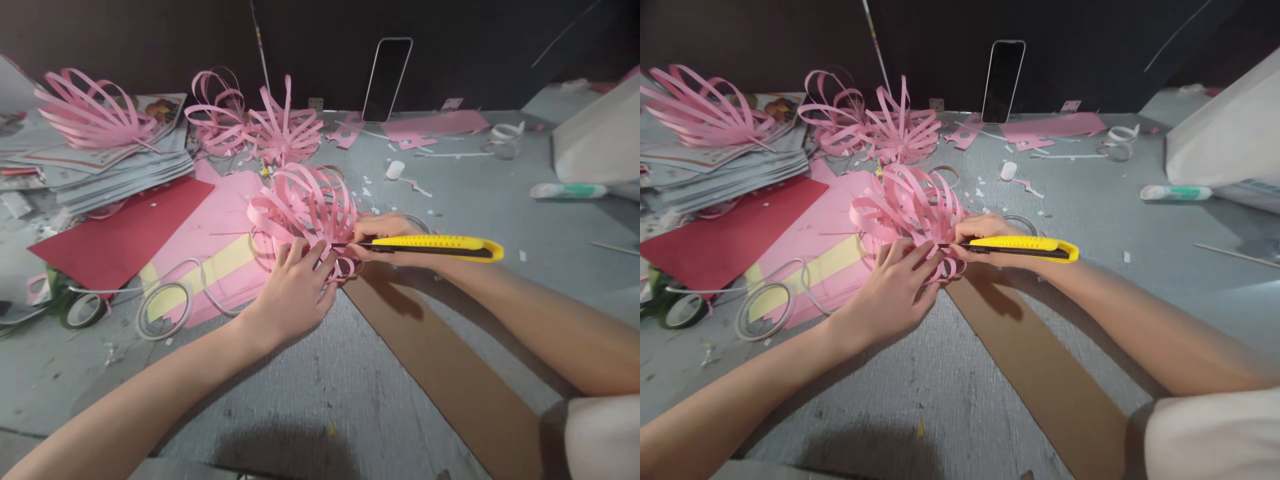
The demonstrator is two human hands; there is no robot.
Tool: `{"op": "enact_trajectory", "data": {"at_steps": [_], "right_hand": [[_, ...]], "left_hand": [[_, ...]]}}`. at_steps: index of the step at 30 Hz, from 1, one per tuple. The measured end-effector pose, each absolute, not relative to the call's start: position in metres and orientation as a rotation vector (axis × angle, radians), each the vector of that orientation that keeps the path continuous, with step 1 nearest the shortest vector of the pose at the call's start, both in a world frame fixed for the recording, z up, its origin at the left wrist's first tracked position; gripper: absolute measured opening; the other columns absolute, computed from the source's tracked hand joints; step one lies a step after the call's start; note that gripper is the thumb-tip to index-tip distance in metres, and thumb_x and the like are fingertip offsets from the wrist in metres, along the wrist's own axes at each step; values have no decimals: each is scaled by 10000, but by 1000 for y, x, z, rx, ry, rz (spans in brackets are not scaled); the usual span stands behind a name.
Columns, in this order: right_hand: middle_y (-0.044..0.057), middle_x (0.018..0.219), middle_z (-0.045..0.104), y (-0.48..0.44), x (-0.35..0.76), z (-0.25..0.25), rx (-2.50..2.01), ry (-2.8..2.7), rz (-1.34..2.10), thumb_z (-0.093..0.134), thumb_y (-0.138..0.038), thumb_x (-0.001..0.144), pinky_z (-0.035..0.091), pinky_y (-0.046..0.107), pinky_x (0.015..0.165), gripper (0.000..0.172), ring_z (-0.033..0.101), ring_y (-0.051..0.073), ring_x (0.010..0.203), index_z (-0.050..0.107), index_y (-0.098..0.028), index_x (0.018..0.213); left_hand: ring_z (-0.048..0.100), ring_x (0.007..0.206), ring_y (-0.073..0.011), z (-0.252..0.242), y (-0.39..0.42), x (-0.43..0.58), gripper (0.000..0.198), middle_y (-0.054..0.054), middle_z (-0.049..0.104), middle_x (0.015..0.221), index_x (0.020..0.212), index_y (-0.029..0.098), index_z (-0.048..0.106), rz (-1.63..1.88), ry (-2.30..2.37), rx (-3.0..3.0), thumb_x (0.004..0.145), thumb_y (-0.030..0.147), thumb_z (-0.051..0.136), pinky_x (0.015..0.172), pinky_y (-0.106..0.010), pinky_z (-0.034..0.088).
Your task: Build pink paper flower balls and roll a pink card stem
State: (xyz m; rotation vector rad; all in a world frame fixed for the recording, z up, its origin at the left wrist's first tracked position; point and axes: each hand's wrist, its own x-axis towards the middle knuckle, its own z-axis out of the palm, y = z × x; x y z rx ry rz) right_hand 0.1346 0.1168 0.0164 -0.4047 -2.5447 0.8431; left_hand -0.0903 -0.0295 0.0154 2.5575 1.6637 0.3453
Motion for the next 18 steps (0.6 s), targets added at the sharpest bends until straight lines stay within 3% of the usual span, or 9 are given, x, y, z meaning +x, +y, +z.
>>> {"op": "enact_trajectory", "data": {"at_steps": [8, 13, 18], "right_hand": [[8, 755, 685, 111, 136, 19, -615, -2492, 937, 646, -447, 1029, 410, 278, 662, 360, 566, 135, 698, 671, -201, 768], [13, 728, 685, 111, 140, 14, -821, -2350, 909, 693, -503, 989, 407, 303, 608, 357, 570, 152, 646, 688, -221, 770], [6, 710, 674, 109, 137, 18, -735, -2419, 914, 672, -505, 1010, 433, 318, 655, 384, 573, 161, 671, 665, -234, 738]], "left_hand": [[476, 1345, -390, 17, -30, -89, 494, -164, 561, 1585, 1521, 153, 590, 309, 1658, 2556, 1088, 353, 461, 1149, -584, 407], [461, 1385, -407, 16, -32, -89, 507, -167, 525, 1627, 1537, 164, 581, 277, 1674, 2548, 1092, 377, 465, 1169, -610, 389], [454, 1387, -406, 14, -33, -89, 521, -165, 504, 1651, 1554, 164, 570, 293, 1681, 2538, 1096, 388, 461, 1177, -618, 376]]}}
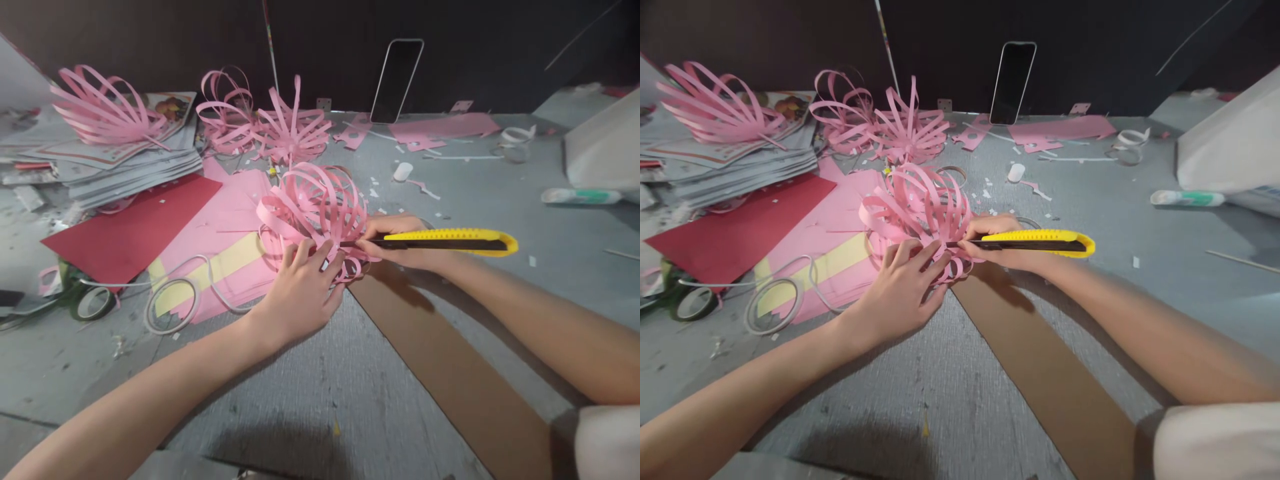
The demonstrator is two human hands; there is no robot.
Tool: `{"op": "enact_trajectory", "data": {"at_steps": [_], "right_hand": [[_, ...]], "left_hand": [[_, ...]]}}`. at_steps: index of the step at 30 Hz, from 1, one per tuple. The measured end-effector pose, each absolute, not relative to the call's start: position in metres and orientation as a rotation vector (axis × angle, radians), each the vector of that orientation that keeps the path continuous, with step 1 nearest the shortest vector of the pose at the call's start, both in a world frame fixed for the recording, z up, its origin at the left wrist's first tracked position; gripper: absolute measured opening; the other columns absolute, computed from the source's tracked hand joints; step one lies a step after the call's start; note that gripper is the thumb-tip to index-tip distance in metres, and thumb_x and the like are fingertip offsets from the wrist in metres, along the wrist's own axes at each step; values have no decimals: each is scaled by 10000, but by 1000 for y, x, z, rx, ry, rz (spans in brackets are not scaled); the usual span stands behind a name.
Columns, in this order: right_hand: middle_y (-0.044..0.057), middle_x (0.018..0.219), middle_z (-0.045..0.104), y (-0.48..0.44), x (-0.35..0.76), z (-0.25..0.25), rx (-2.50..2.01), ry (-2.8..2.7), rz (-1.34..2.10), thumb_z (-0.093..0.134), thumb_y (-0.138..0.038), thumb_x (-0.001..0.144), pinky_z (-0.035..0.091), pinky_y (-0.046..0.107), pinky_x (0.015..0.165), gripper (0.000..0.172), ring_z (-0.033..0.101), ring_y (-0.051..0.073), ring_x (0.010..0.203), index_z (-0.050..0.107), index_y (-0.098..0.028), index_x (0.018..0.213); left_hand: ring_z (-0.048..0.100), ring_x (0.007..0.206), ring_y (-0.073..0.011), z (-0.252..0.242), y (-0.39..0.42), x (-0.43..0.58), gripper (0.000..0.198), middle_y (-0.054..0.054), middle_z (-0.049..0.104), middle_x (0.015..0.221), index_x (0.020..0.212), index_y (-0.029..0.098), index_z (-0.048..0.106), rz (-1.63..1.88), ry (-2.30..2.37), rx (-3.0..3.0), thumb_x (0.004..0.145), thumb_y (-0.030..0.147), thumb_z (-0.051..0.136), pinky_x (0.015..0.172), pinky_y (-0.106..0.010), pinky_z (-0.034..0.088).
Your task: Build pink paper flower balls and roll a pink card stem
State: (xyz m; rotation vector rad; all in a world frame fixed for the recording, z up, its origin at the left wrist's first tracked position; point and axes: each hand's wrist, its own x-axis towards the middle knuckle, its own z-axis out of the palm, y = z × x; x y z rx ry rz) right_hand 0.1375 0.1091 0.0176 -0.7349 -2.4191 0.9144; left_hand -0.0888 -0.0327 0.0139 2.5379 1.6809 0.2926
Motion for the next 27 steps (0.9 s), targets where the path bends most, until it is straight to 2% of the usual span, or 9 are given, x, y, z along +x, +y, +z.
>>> {"op": "enact_trajectory", "data": {"at_steps": [13, 27], "right_hand": [[4, 727, 696, 108, 136, 18, -681, -2434, 925, 656, -467, 1031, 443, 310, 667, 343, 580, 152, 685, 695, -233, 784], [40, 824, 761, 107, 136, 18, -626, -2437, 934, 652, -469, 1036, 489, 327, 733, 321, 652, 178, 761, 716, -234, 827]], "left_hand": [[452, 1402, -403, 13, -32, -89, 513, -144, 510, 1651, 1554, 192, 572, 318, 1690, 2529, 1095, 393, 464, 1177, -618, 372], [449, 1388, -405, 17, -32, -87, 510, -155, 514, 1643, 1549, 176, 575, 317, 1674, 2504, 1091, 372, 465, 1164, -616, 384]]}}
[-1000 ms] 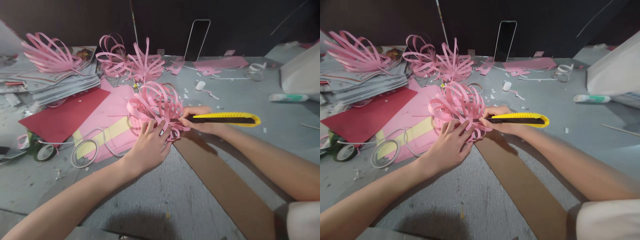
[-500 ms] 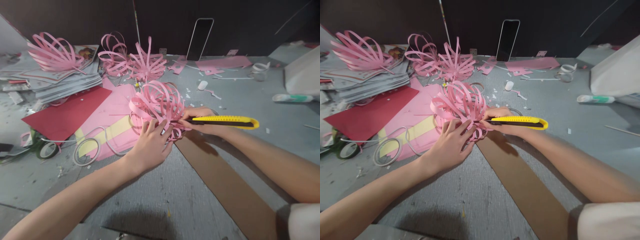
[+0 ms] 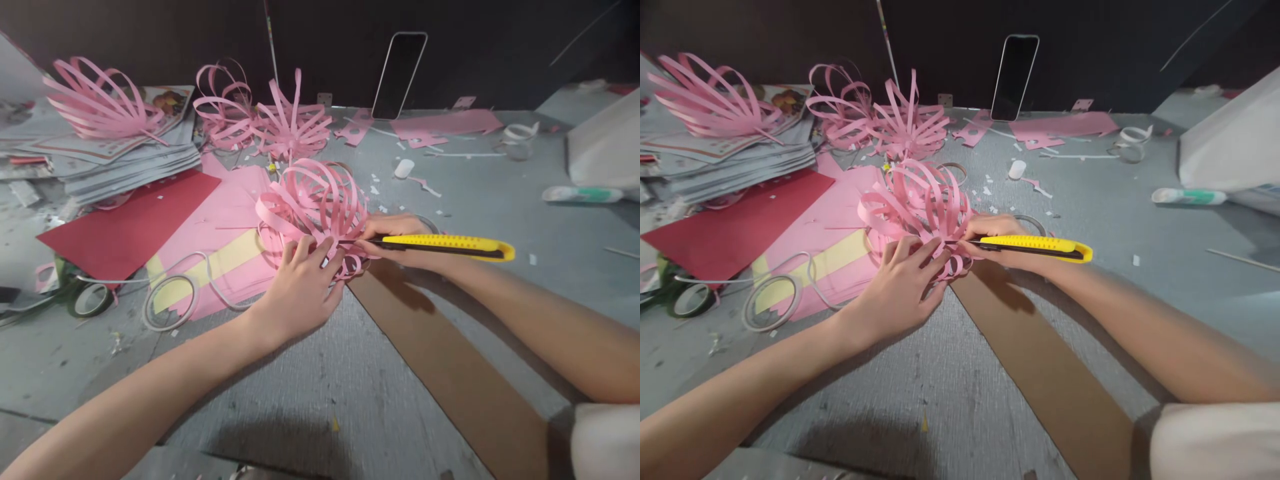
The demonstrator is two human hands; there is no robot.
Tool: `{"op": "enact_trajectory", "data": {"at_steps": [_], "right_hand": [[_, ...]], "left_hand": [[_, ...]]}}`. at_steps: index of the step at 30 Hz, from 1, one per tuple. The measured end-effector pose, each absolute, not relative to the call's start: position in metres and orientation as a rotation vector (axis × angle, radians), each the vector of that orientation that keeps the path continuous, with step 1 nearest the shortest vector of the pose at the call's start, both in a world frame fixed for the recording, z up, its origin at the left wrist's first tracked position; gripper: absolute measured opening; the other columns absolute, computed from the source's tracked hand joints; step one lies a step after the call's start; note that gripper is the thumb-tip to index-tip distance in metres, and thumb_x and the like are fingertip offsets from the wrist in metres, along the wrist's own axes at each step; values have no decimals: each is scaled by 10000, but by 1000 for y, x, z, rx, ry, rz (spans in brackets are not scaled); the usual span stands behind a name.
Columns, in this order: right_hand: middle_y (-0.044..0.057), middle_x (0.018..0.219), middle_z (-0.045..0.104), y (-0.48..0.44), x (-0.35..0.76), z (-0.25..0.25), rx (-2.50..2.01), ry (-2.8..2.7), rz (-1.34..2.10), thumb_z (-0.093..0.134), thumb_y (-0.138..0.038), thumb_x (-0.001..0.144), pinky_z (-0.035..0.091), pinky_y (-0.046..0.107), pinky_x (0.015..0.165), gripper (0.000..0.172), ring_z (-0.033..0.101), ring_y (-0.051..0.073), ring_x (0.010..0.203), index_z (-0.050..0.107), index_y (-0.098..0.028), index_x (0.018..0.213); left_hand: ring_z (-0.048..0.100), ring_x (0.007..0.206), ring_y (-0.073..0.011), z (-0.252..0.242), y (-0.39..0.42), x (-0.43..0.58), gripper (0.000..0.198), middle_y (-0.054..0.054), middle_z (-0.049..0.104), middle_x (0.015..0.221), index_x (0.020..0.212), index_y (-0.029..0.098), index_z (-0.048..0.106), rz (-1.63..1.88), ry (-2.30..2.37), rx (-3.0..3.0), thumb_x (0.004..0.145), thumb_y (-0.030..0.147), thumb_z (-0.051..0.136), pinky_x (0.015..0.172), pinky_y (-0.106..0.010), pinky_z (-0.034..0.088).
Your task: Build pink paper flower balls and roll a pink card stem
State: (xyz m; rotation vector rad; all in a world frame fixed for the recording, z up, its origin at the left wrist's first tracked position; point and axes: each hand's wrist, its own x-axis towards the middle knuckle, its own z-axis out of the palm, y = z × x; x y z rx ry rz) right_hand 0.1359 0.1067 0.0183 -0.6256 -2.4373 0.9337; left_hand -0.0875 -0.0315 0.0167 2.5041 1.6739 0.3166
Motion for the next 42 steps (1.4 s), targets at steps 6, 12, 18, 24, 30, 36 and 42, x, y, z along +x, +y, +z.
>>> {"op": "enact_trajectory", "data": {"at_steps": [6, 12, 18, 24, 30, 36, 42], "right_hand": [[38, 837, 768, 108, 136, 18, -564, -2434, 956, 648, -452, 1048, 488, 312, 731, 310, 648, 167, 760, 747, -217, 872], [43, 844, 764, 110, 137, 13, -601, -2432, 973, 633, -509, 1048, 489, 315, 736, 360, 645, 173, 764, 748, -219, 869], [40, 853, 766, 109, 137, 13, -656, -2434, 1004, 617, -547, 1042, 498, 344, 742, 363, 654, 197, 780, 756, -250, 886], [42, 842, 745, 108, 136, 18, -627, -2449, 994, 625, -520, 1041, 471, 340, 717, 365, 629, 183, 751, 721, -224, 851], [34, 845, 746, 108, 135, 16, -643, -2447, 996, 629, -516, 1039, 462, 324, 716, 351, 630, 175, 751, 724, -231, 857], [22, 796, 718, 108, 138, 12, -702, -2431, 981, 639, -487, 1039, 429, 300, 669, 342, 598, 153, 697, 703, -217, 841], [14, 782, 709, 107, 141, 13, -819, -2416, 946, 650, -510, 1024, 423, 287, 635, 333, 577, 146, 673, 715, -220, 873]], "left_hand": [[450, 1391, -399, 16, -31, -88, 486, -144, 526, 1624, 1535, 208, 582, 330, 1670, 2498, 1083, 361, 489, 1170, -611, 375], [455, 1371, -400, 17, -31, -88, 487, -151, 529, 1623, 1525, 189, 588, 322, 1673, 2511, 1085, 361, 473, 1160, -612, 380], [453, 1373, -397, 16, -31, -88, 487, -141, 540, 1616, 1534, 217, 581, 352, 1669, 2504, 1081, 359, 475, 1157, -618, 373], [449, 1377, -397, 16, -31, -88, 488, -142, 533, 1622, 1533, 203, 578, 338, 1676, 2511, 1081, 356, 474, 1146, -604, 381], [457, 1369, -397, 18, -31, -87, 488, -144, 530, 1627, 1526, 184, 586, 318, 1682, 2519, 1082, 348, 465, 1141, -598, 394], [457, 1367, -401, 17, -32, -88, 501, -145, 532, 1630, 1533, 182, 587, 326, 1688, 2517, 1082, 362, 466, 1149, -611, 387], [459, 1369, -390, 15, -33, -89, 483, -132, 545, 1614, 1527, 220, 593, 370, 1683, 2509, 1079, 353, 474, 1143, -605, 392]]}}
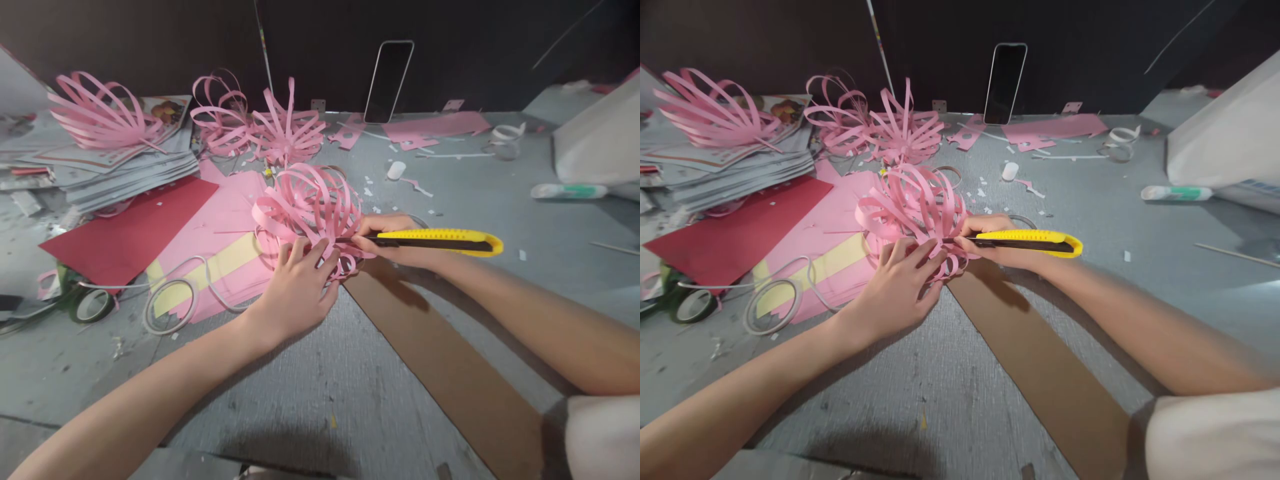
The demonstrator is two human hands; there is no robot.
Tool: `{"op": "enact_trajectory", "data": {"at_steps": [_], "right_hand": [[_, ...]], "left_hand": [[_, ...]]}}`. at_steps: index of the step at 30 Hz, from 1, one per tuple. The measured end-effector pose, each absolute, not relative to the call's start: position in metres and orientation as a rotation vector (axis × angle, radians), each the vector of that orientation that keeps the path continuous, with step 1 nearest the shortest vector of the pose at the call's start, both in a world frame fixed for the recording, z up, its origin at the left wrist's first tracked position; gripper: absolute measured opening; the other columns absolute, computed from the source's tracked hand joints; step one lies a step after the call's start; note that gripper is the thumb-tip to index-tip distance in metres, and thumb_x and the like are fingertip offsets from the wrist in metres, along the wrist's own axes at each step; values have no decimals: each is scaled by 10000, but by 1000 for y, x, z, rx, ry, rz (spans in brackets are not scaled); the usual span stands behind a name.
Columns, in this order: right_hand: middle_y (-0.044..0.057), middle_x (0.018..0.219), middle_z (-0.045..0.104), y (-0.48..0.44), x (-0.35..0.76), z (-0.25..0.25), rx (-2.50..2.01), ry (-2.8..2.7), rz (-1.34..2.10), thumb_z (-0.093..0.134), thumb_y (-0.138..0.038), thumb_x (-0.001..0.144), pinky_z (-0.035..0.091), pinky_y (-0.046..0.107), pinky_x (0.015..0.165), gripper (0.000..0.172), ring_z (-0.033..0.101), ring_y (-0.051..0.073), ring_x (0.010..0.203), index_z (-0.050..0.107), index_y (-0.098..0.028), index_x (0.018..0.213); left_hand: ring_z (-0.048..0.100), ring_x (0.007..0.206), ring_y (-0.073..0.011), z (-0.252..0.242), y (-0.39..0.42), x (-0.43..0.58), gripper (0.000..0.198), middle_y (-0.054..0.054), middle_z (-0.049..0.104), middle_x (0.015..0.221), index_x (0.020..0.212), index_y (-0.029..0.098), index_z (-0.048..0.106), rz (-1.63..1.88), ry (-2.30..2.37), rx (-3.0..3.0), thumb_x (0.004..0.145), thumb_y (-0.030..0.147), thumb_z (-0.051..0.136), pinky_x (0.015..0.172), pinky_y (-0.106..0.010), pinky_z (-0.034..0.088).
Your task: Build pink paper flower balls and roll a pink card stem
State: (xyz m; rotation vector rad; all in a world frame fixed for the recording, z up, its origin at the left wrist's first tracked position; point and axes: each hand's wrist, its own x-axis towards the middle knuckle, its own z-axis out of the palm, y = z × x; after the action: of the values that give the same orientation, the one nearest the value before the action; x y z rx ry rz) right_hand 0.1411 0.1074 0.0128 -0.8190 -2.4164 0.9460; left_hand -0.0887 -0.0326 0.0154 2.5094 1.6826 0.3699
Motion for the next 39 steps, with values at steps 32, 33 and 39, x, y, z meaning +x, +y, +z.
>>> {"op": "enact_trajectory", "data": {"at_steps": [32, 33, 39], "right_hand": [[16, 776, 710, 114, 136, 15, -781, -2400, 1067, 634, -598, 1025, 437, 269, 619, 434, 586, 145, 680, 698, -209, 844], [15, 773, 704, 114, 136, 15, -779, -2399, 1067, 635, -590, 1027, 434, 268, 620, 429, 582, 143, 680, 696, -206, 845], [4, 730, 646, 115, 133, 17, -760, -2371, 1097, 632, -587, 1032, 380, 262, 578, 453, 529, 131, 641, 659, -198, 800]], "left_hand": [[462, 1361, -395, 13, -31, -89, 492, -140, 527, 1629, 1531, 197, 588, 356, 1673, 2529, 1077, 358, 486, 1133, -607, 399], [463, 1363, -394, 13, -31, -89, 492, -139, 526, 1629, 1531, 200, 588, 357, 1673, 2525, 1076, 359, 488, 1135, -604, 398], [466, 1355, -396, 13, -31, -89, 496, -137, 528, 1626, 1532, 203, 587, 353, 1678, 2529, 1066, 353, 509, 1140, -601, 389]]}}
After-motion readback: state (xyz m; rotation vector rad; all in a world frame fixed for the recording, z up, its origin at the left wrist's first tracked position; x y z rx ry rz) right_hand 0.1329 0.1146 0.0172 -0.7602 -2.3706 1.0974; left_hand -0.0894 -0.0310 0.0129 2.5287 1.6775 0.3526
